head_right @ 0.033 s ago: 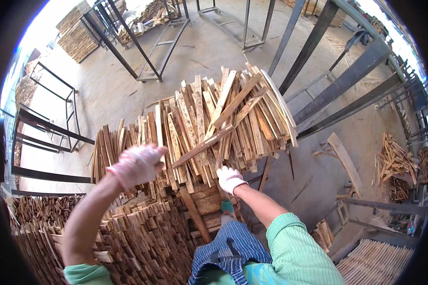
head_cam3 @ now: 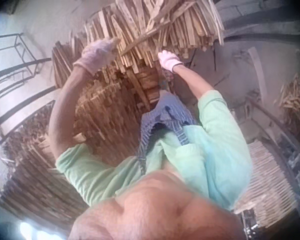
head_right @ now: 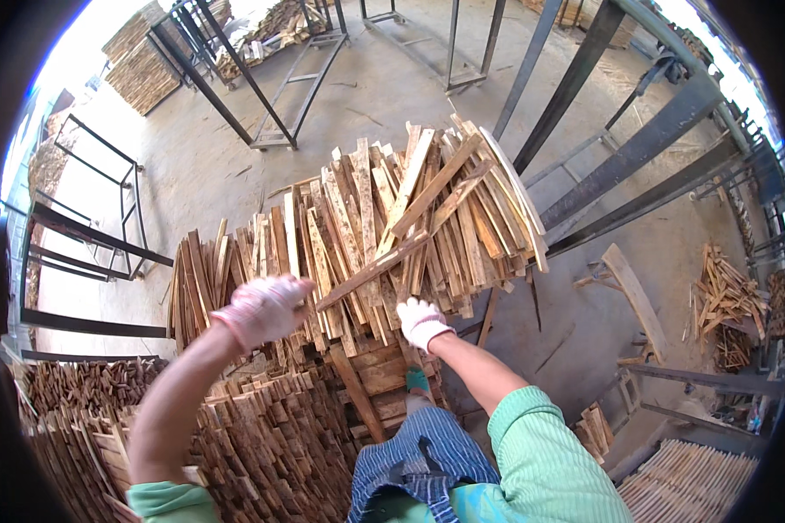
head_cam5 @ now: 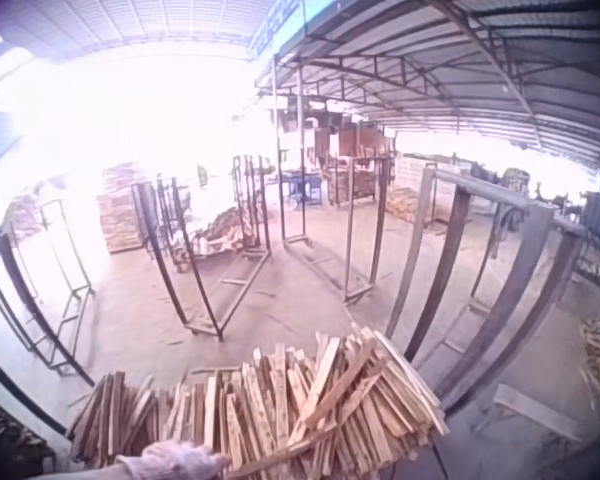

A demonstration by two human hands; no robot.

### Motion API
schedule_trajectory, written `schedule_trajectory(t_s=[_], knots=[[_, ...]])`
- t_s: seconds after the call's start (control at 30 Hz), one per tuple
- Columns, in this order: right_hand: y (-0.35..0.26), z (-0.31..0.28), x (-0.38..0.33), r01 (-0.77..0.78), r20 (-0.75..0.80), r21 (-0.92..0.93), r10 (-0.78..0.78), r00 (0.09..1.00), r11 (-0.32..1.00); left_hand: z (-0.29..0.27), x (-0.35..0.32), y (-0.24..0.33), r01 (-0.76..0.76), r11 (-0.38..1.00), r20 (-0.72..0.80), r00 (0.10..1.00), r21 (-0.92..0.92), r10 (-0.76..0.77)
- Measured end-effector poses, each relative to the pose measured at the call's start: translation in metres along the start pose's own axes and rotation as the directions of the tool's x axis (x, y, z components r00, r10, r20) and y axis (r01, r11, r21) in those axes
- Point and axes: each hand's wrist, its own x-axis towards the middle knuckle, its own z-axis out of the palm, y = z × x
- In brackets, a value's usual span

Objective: The person picks up several pieces of wood by hand and places them onto a large stack.

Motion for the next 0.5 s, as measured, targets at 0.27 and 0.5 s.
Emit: schedule_trajectory(t_s=[0.27,0.5], knots=[[0.055,-0.021,0.154,0.043,-0.2,-0.343,-0.117,0.973,0.938,0.209,0.153,0.003,0.134,0.909,0.186,0.98,-0.395,-0.064],[0.07,0.039,0.215,0.024,-0.248,-0.342,-0.115,0.962,0.94,0.331,0.21,0.048,0.36,0.633,0.4,0.912,-0.685,-0.086]])
